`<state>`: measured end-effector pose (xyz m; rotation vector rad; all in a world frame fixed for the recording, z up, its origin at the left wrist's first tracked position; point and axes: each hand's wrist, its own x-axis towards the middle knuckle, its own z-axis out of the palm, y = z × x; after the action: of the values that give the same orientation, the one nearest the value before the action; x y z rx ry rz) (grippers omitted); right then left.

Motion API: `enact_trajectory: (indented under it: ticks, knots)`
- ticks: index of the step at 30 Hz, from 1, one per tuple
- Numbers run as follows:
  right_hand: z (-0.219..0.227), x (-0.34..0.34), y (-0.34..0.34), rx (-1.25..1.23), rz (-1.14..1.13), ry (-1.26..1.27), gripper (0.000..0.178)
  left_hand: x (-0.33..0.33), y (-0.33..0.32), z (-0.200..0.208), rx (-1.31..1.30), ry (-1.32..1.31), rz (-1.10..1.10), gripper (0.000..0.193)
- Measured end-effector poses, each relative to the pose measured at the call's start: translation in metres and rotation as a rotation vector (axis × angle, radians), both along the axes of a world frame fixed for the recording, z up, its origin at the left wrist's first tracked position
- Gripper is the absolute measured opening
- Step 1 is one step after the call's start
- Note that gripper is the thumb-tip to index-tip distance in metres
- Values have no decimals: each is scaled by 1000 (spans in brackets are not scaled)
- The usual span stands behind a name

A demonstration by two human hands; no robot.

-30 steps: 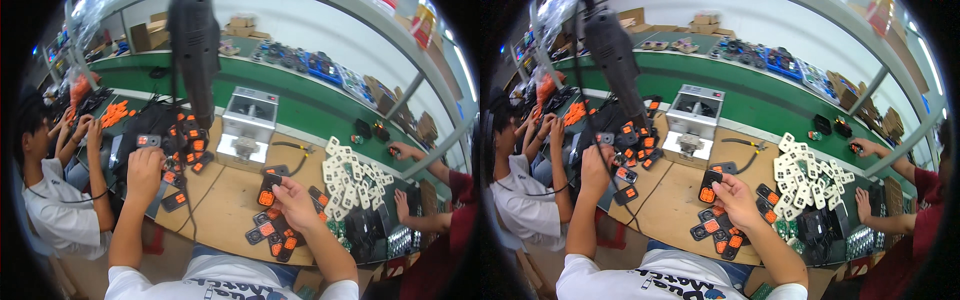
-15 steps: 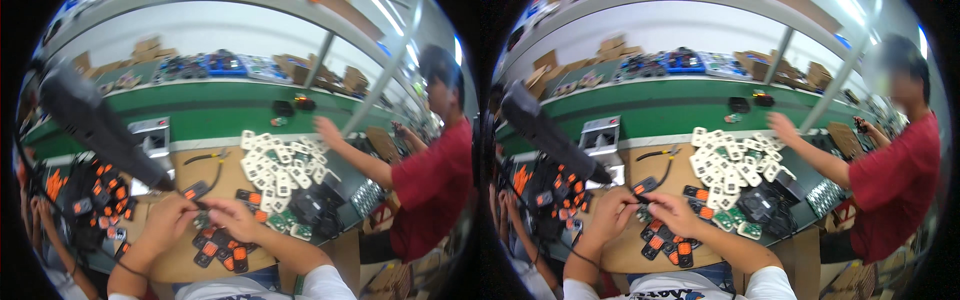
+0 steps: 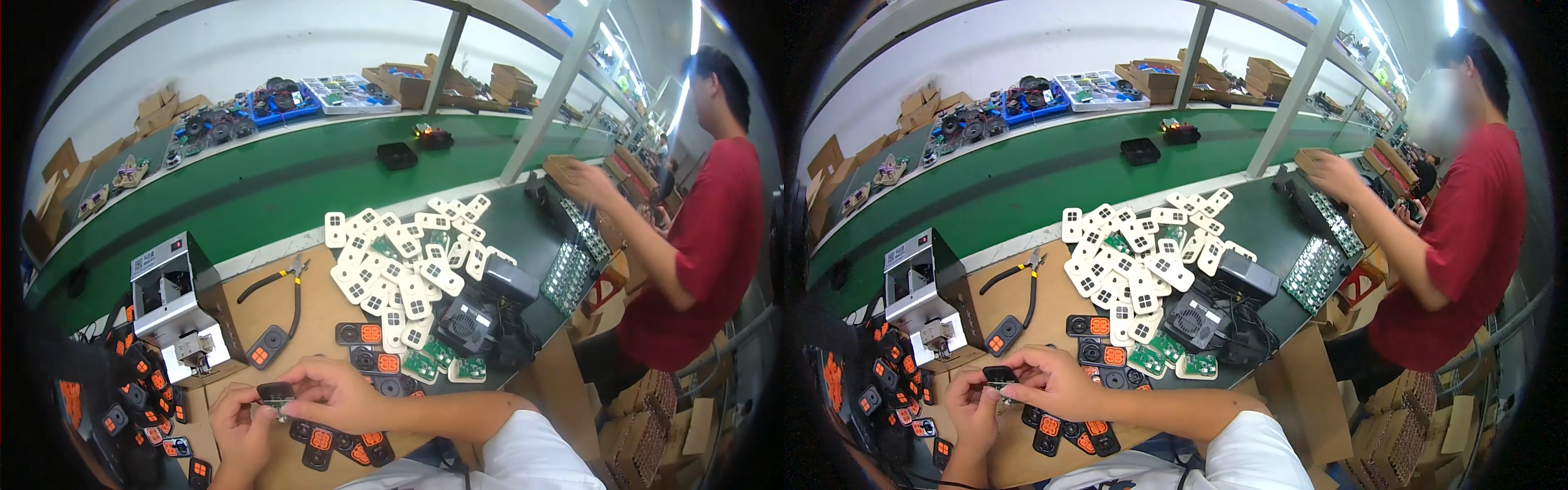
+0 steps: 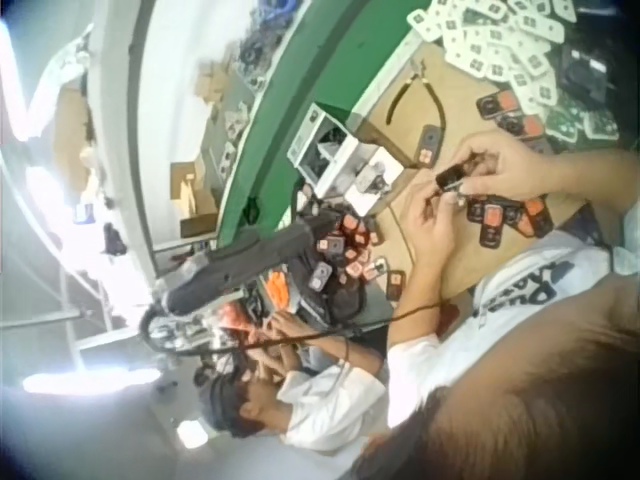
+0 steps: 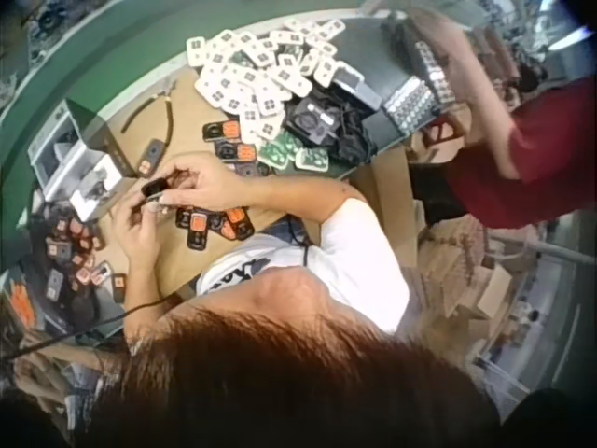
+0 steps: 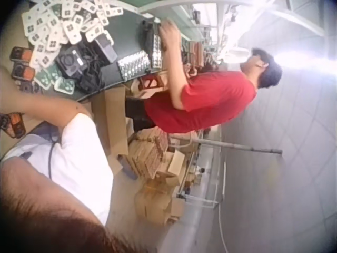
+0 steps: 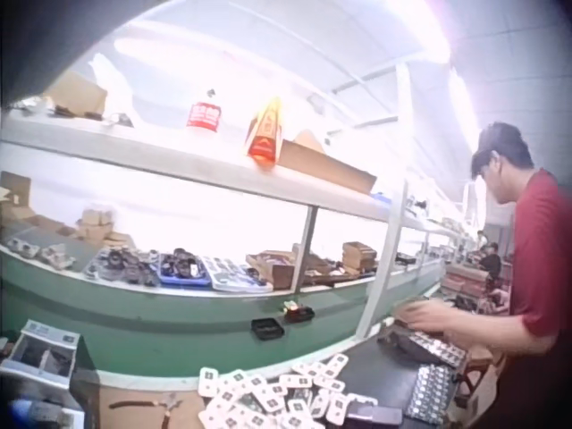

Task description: Assembling electronic circuit boards into plastic housings using an electric screwdriver.

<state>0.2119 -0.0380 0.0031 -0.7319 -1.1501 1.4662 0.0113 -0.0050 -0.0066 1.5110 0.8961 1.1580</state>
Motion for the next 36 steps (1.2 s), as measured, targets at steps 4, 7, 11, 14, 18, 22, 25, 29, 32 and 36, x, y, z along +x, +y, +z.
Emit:
enact_trajectory:
  ticks: [4,7,11,14,18,22,25,29,32,36]
  knots:
    - [15,3,-5,281,-204,-342,25,-4,0,3,15,-12,-53,17]
    - [13,-5,-4,343,-215,-412,26,-13,-1,1,26,7,-30,17]
    - [4,2,-5,421,-379,-569,26,0,3,6,-56,63,-67,14]
    - [6,-6,-1,153,-205,-275,20,-6,-1,14,-9,196,-97,14]
    - [-2,2,0,-115,38,27,24,-24,-28,25,337,242,138,32]
    - [11,-7,5,-351,59,348,26,-67,5,60,879,-189,710,53]
    - [2,6,8,-489,159,480,46,-60,42,151,772,-175,397,107]
    - [-20,13,13,-504,218,504,48,-18,51,197,248,-315,-406,45]
    - [-21,9,15,-538,278,670,49,-22,72,179,110,-298,-600,51]
    - [-13,0,16,-631,212,619,53,-35,95,134,300,-107,-18,48]
